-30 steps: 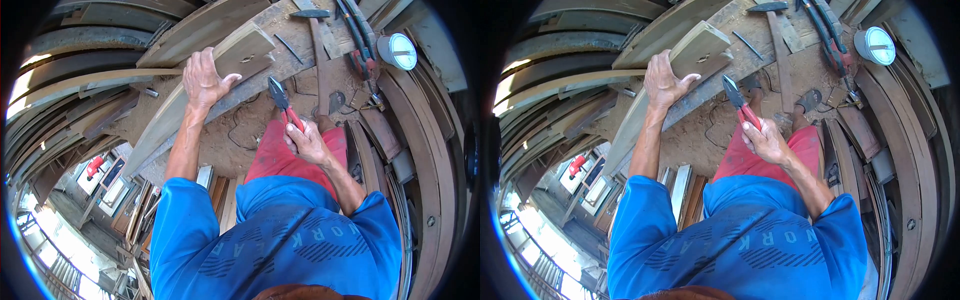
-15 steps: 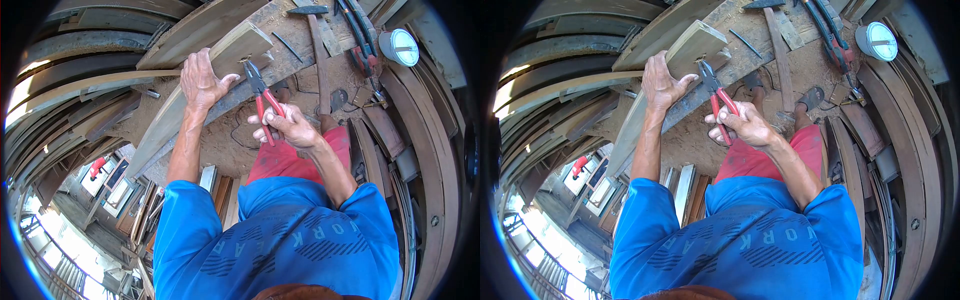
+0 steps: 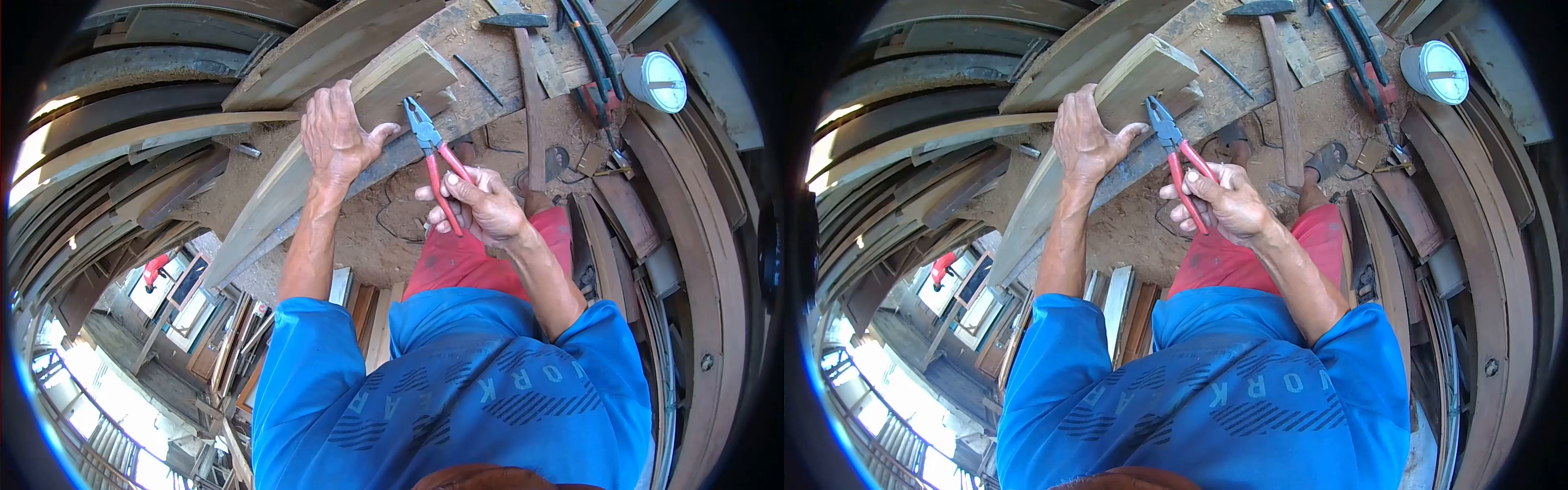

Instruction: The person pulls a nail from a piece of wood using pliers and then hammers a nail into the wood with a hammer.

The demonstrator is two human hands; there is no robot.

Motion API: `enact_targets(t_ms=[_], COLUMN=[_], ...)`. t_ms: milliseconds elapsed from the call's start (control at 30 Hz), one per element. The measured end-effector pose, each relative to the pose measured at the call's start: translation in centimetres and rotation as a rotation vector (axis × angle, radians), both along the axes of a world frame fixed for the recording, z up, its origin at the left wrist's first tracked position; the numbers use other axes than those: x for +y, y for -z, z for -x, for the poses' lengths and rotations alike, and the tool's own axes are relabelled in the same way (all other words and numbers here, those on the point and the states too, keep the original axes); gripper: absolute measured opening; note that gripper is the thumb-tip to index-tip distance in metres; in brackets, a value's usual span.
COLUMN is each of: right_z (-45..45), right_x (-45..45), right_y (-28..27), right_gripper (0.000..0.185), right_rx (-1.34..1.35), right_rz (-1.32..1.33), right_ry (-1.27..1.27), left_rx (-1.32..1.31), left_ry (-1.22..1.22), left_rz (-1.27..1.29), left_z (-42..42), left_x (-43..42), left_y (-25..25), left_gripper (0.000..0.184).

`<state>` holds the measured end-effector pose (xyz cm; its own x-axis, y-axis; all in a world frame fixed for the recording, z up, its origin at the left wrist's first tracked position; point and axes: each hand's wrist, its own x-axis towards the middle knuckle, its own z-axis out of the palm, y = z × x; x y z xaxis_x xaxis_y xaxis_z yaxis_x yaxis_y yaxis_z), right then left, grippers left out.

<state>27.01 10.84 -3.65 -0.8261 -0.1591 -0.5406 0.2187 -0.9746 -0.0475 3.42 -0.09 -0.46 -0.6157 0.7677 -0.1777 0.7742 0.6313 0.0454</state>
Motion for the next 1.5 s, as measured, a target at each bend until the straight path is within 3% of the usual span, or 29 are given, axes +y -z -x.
enact_targets(t_ms=[167,267,467,667,867,967,1033,1133,1167,1267,1300,1500], right_z=[1.1,1.0,1.2,-3.4,-4.9,-1.9,0.3,2.4,2.7,3.3,3.2,2.4], right_x=[-0.8,-2.5,-2.0,-2.9,2.4,5.4,5.1,4.8,4.6,4.0,3.9,3.7], right_y=[-0.4,1.1,-1.0,-4.3,-2.1,-3.3,-2.5,-1.9,-1.7,-1.5,-1.5,-2.0], right_gripper=[0.033,0.029,0.031,0.035,0.041,0.044,0.043,0.042,0.042,0.044,0.045,0.047], right_rx=[-0.08,0.046,-0.001,0.042,-0.059,-0.214,-0.286,-0.378,-0.397,-0.423,-0.434,-0.503], right_rz=[-0.006,0.072,0.303,0.243,-0.768,-0.959,-0.951,-0.925,-0.935,-0.943,-0.943,-0.936], right_ry=[-0.097,-0.016,0.032,-0.124,-0.073,-0.087,0.048,0.152,0.135,0.084,0.069,0.029], left_rx=[-0.003,-0.008,0.002,-0.081,-0.014,0.069,0.098,-0.114,-0.339,-0.366,-0.322,-0.403], left_ry=[-0.005,0.011,0.023,0.04,0.022,0.003,-0.006,0.027,-0.079,0.042,0.072,-0.026], left_rz=[-0.005,-0.022,-0.033,0.0,0.026,-0.032,-0.092,-0.129,-0.117,-0.04,-0.12,-0.118], left_z=[0.0,0.2,-0.1,2.1,0.4,-1.7,-3.3,-3.1,-2.5,-2.8,-2.9,-7.1], left_x=[-0.1,-0.2,-0.4,-0.1,-0.4,-0.3,-0.4,-1.3,-1.6,-1.7,-1.8,-3.7], left_y=[0.2,0.3,0.3,0.6,0.5,-0.2,-0.7,-1.3,-1.9,-2.2,-2.2,-0.8], left_gripper=[0.101,0.1,0.1,0.101,0.101,0.091,0.08,0.074,0.068,0.069,0.073,0.083])
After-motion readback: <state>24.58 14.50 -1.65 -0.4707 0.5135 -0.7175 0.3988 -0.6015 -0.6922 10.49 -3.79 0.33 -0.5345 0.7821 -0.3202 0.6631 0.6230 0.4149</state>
